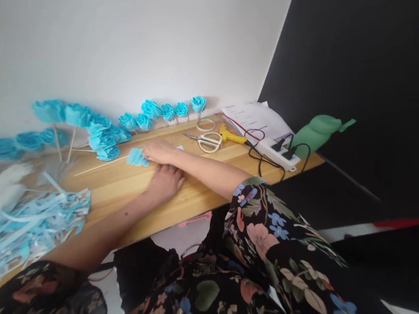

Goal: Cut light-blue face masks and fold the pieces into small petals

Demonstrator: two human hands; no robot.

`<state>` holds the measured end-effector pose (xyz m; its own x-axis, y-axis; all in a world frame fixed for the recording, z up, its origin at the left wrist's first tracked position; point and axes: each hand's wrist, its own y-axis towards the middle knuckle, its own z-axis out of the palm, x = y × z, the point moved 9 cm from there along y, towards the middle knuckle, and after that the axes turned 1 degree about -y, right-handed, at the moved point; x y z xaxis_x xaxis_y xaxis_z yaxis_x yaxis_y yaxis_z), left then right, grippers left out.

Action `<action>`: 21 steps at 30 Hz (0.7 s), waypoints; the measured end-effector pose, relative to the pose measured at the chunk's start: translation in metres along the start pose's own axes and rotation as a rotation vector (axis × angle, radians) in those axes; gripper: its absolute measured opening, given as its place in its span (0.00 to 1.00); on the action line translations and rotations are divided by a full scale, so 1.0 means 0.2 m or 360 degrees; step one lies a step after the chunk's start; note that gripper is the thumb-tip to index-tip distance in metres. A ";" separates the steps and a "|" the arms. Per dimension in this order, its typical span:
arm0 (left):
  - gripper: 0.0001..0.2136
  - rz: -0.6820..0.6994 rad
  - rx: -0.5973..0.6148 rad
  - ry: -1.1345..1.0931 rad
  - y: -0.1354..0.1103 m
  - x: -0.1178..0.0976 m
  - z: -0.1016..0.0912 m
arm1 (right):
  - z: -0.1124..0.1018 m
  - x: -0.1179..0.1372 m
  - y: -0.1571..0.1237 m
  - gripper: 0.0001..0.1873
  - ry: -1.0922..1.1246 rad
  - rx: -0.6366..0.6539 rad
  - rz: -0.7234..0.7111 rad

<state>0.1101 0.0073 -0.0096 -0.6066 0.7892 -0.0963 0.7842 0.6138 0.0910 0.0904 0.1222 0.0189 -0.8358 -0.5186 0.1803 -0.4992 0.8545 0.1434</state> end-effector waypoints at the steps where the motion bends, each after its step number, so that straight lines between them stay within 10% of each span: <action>1: 0.20 -0.0006 -0.0007 -0.0045 0.00 0.01 0.00 | -0.01 -0.01 -0.01 0.07 0.0052 -0.0009 -0.0004; 6: 0.18 -0.0025 -0.0199 -0.0935 -0.06 0.14 -0.10 | -0.19 -0.16 -0.06 0.07 0.0608 -0.0233 0.0141; 13: 0.29 -0.0900 -0.0487 -0.2844 -0.19 0.44 -0.08 | -0.36 -0.13 -0.26 0.07 0.0800 -0.0346 0.0058; 21: 0.06 -0.1122 -0.0783 -0.3224 -0.11 0.50 -0.10 | -0.38 0.19 -0.45 0.13 0.0146 -0.0445 -0.0529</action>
<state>0.0301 0.0724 -0.0020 0.4748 -0.3775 -0.7950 0.2762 0.9216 -0.2727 0.1203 0.0231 0.0869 -0.6101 -0.7752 0.1640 -0.6459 0.6064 0.4637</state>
